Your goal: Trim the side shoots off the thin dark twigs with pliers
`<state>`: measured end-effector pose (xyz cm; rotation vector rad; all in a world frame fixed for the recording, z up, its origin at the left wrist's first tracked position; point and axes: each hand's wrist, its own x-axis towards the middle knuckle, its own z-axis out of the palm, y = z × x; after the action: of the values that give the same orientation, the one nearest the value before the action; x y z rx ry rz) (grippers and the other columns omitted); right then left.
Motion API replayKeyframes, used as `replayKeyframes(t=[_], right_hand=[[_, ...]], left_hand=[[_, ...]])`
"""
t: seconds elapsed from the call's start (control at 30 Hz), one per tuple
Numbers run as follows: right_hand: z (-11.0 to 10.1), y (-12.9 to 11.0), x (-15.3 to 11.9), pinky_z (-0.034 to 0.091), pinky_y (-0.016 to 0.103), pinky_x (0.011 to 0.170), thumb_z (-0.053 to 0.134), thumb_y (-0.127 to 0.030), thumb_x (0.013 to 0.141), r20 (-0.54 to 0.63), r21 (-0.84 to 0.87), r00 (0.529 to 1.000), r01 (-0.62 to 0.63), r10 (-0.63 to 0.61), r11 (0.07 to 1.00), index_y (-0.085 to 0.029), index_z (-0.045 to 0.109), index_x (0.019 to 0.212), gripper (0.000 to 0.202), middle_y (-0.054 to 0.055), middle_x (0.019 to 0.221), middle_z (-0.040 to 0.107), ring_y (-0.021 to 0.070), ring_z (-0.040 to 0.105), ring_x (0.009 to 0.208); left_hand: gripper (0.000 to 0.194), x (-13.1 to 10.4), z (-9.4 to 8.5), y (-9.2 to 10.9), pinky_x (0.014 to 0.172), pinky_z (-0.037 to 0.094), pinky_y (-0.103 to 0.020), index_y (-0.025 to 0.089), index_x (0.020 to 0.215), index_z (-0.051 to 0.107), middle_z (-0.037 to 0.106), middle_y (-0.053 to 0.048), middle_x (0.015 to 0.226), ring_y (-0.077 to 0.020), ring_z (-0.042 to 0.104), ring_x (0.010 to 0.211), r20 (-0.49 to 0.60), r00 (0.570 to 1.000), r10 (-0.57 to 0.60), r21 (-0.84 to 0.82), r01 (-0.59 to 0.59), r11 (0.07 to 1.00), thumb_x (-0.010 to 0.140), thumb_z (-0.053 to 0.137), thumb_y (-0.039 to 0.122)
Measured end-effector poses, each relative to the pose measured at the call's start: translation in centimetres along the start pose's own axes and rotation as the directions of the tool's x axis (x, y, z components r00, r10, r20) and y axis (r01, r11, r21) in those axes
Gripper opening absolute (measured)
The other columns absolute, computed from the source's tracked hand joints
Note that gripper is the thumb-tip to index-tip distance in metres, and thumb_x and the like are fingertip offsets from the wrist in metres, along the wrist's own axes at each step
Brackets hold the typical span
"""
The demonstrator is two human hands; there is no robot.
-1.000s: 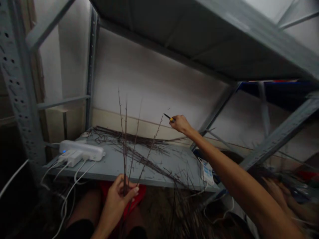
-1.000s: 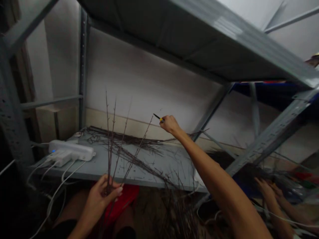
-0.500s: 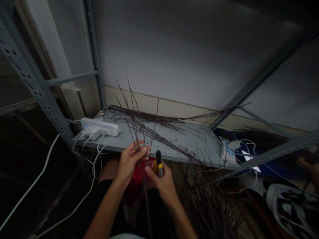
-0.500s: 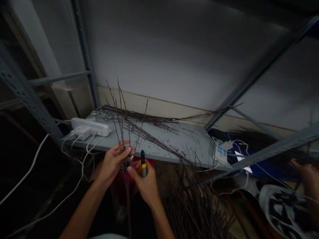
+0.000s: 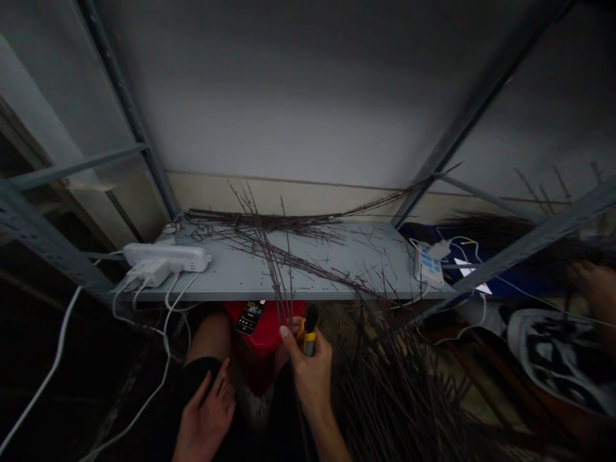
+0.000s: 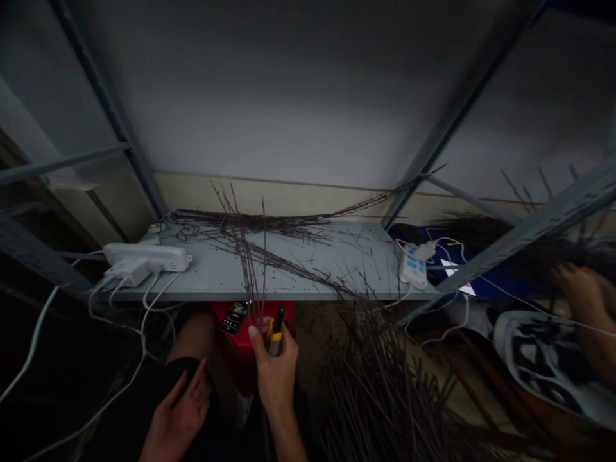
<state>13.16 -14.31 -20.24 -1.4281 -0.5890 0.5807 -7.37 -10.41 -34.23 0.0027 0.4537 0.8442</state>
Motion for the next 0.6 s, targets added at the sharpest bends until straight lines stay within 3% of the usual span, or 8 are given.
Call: replayKeyframes(t=[0.03, 0.1, 0.2, 0.27, 0.33, 0.43, 0.6], right_hand=[[0.0, 0.2, 0.0, 0.057, 0.034, 0.078, 0.081, -0.048, 0.074, -0.011, 0.002, 1.0, 0.002, -0.002, 1.0, -0.014, 0.072, 0.095, 0.041, 0.009, 0.088, 0.074, 0.0237, 0.071, 0.083], [0.1, 0.5, -0.2, 0.057, 0.033, 0.077, 0.08, -0.047, 0.075, -0.016, 0.012, 1.0, 0.016, -0.016, 1.0, -0.014, 0.071, 0.096, 0.04, 0.008, 0.087, 0.073, 0.0227, 0.07, 0.081], [0.6, 0.4, -0.8, 0.057, 0.032, 0.078, 0.08, -0.045, 0.075, -0.014, 0.034, 0.999, 0.049, -0.048, 0.998, -0.016, 0.069, 0.097, 0.038, 0.007, 0.087, 0.072, 0.0216, 0.069, 0.081], [1.0, 0.0, -1.0, 0.056, 0.033, 0.079, 0.08, -0.044, 0.076, 0.0, 0.045, 0.997, 0.072, -0.072, 0.996, -0.016, 0.069, 0.097, 0.037, 0.006, 0.089, 0.072, 0.0213, 0.068, 0.082], [1.2, -0.5, -1.0, 0.056, 0.033, 0.078, 0.079, -0.044, 0.077, 0.02, 0.053, 0.995, 0.093, -0.094, 0.994, -0.017, 0.068, 0.097, 0.035, 0.006, 0.089, 0.072, 0.0213, 0.068, 0.082], [1.5, -1.9, -0.5, 0.055, 0.032, 0.075, 0.08, -0.045, 0.076, 0.022, 0.06, 0.993, 0.118, -0.119, 0.991, -0.016, 0.068, 0.097, 0.038, 0.007, 0.088, 0.071, 0.0217, 0.067, 0.08], [2.2, -5.6, 1.2, 0.055, 0.032, 0.074, 0.08, -0.045, 0.076, -0.007, 0.134, 0.982, 0.19, -0.191, 0.973, -0.015, 0.069, 0.096, 0.038, 0.007, 0.087, 0.071, 0.0218, 0.067, 0.079]], left_hand=[[0.036, -0.4, -0.4, 0.4, 0.068, 0.058, -0.026, 0.026, 0.128, 0.068, 0.079, -0.005, 0.095, -0.0176, 0.075, 0.08, -0.027, 1.0, 0.009, 0.023, -0.008, 1.0, 0.095, 0.059, 0.016], [0.029, -0.7, 1.2, 1.0, 0.063, 0.057, -0.025, 0.02, 0.119, 0.072, 0.078, -0.006, 0.088, -0.0162, 0.073, 0.073, -0.056, 0.998, 0.041, 0.136, -0.033, 0.99, 0.091, 0.065, 0.017], [0.032, -0.5, 7.9, 0.9, 0.07, 0.059, -0.028, 0.016, 0.114, 0.075, 0.078, -0.01, 0.097, -0.0188, 0.072, 0.082, -0.005, 0.987, 0.159, 0.408, -0.144, 0.902, 0.089, 0.072, 0.036], [0.042, -0.2, 13.0, 0.3, 0.074, 0.057, -0.028, 0.016, 0.117, 0.074, 0.076, -0.014, 0.111, -0.0213, 0.071, 0.093, 0.137, 0.954, 0.266, 0.586, -0.295, 0.755, 0.088, 0.071, 0.047], [0.041, 0.2, 17.5, -0.3, 0.087, 0.055, -0.027, 0.019, 0.121, 0.073, 0.075, -0.012, 0.118, -0.0225, 0.068, 0.107, 0.267, 0.901, 0.341, 0.713, -0.423, 0.559, 0.086, 0.076, 0.041], [0.033, 1.0, 22.3, -0.5, 0.09, 0.053, -0.027, 0.018, 0.104, 0.078, 0.078, -0.008, 0.105, -0.0209, 0.07, 0.097, 0.363, 0.85, 0.381, 0.779, -0.501, 0.377, 0.075, 0.086, 0.032], [0.019, 2.1, 26.6, 0.3, 0.081, 0.054, -0.023, 0.018, 0.091, 0.077, 0.078, -0.005, 0.091, -0.0175, 0.071, 0.086, 0.469, 0.796, 0.383, 0.73, -0.594, 0.339, 0.077, 0.084, 0.029]])
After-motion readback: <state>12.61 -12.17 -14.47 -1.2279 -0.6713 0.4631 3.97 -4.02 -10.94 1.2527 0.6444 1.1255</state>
